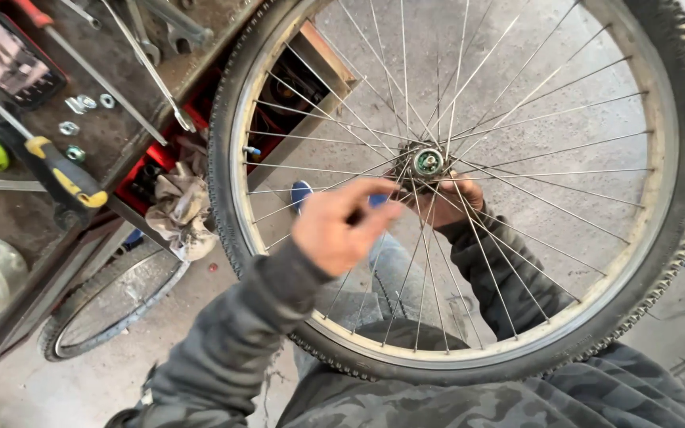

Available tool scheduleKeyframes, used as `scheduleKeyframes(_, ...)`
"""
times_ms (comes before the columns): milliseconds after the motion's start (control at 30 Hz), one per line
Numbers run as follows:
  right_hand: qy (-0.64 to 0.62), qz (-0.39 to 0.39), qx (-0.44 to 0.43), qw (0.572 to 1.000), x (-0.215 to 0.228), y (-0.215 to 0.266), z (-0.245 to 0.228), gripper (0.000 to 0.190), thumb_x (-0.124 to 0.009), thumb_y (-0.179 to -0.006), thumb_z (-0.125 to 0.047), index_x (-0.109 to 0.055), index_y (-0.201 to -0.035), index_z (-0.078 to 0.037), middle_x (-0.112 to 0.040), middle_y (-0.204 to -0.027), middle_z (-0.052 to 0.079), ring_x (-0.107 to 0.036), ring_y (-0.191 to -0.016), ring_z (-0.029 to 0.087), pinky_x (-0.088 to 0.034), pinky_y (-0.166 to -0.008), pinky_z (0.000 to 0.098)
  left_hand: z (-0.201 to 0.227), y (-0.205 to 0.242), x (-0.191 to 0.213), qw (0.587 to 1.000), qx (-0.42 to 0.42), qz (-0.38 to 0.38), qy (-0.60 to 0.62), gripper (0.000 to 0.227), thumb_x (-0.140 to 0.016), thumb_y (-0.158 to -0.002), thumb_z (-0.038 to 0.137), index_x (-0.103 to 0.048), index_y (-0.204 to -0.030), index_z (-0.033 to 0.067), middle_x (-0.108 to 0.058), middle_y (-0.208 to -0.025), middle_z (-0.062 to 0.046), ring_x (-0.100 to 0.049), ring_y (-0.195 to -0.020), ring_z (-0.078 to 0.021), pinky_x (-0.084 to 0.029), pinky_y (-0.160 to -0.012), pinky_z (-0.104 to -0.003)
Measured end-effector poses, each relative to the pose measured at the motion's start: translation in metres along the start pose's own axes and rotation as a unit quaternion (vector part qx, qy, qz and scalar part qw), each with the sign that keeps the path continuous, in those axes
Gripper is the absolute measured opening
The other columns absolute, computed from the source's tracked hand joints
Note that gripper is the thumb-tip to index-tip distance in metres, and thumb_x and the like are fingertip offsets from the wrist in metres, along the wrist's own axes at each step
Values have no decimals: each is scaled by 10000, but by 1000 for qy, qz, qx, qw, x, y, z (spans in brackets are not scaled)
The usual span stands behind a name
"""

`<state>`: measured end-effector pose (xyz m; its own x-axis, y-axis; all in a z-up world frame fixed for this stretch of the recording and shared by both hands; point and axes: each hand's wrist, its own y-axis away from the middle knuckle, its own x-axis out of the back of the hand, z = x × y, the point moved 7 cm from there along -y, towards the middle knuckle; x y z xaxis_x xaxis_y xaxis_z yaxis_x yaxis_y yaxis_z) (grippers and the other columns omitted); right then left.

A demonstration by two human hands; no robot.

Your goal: The person holds a bicycle wheel and uses a screwdriver to adjust the hub. They then use a wrench to tighten the axle nuts on the wheel hub.

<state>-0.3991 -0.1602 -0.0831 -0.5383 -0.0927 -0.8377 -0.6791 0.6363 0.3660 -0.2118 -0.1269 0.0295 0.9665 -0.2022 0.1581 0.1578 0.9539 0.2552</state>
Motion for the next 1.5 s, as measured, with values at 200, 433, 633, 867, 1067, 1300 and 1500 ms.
scheduleKeyframes(200, 8, 26, 0, 1000, 35, 42, -30, 659, -720, -860, -275, -559, -1449, -27, -631, -1401, 194, -566, -1345, 327, -374, -1203, 556, -47, 41, 46, 989, 27, 145, -32, 263, -766, -962, 236, -728, -1157, 64, -691, -711, -39, -653, -596, -117, -533, -588, -267)
scheduleKeyframes(433, 55, 55, -8, 997, 12, 22, -1, 627, -709, -868, -305, -541, -1420, -60, -594, -1424, 160, -507, -1414, 355, -352, -1286, 560, -63, 100, 59, 953, -35, 261, -151, 358, -767, -954, 238, -677, -1263, 81, -715, -915, -48, -723, -784, -179, -591, -710, -306)
scheduleKeyframes(633, -67, -26, -8, 997, 13, 19, 6, 562, -623, -980, -282, -546, -1447, 21, -628, -1371, 287, -563, -1372, 416, -404, -1198, 539, -84, 112, 57, 941, -75, 318, -87, 360, -725, -1001, 229, -646, -1303, 50, -671, -913, -33, -669, -752, -148, -575, -717, -298)
scheduleKeyframes(867, 87, 55, -22, 994, 6, 23, -31, 536, -575, -979, -302, -498, -1388, 35, -578, -1410, 288, -583, -1351, 411, -459, -1220, 563, -122, 114, 61, 935, -79, 344, -30, 327, -741, -981, 240, -681, -1239, 48, -698, -946, -70, -699, -809, -160, -589, -737, -311)
scheduleKeyframes(1067, 105, -15, -71, 992, 24, 27, -81, 577, -591, -982, -290, -449, -1431, 44, -525, -1422, 368, -612, -1232, 497, -429, -1140, 562, -108, 118, 208, 842, -50, 414, -342, 229, -718, -834, 124, -717, -1063, 110, -716, -1021, -113, -658, -934, -316, -544, -855, -431)
scheduleKeyframes(1300, 288, 20, -251, 924, 82, 25, -98, 780, -707, -803, -242, -451, -1490, 24, -453, -1551, 326, -562, -1240, 459, -289, -1193, 613, -146, 87, 291, 798, 118, 314, -500, 373, -734, -767, 163, -657, -1131, 140, -673, -1118, -70, -643, -1065, -304, -556, -825, -438)
scheduleKeyframes(1500, 267, 90, -180, 943, 51, 43, -81, 796, -631, -781, -320, -492, -1507, -26, -529, -1491, 275, -536, -1365, 426, -299, -1167, 569, -167, 69, 308, 813, 214, 212, -498, 222, -684, -851, 186, -711, -1070, 160, -700, -1112, -81, -673, -1097, -299, -572, -841, -462)
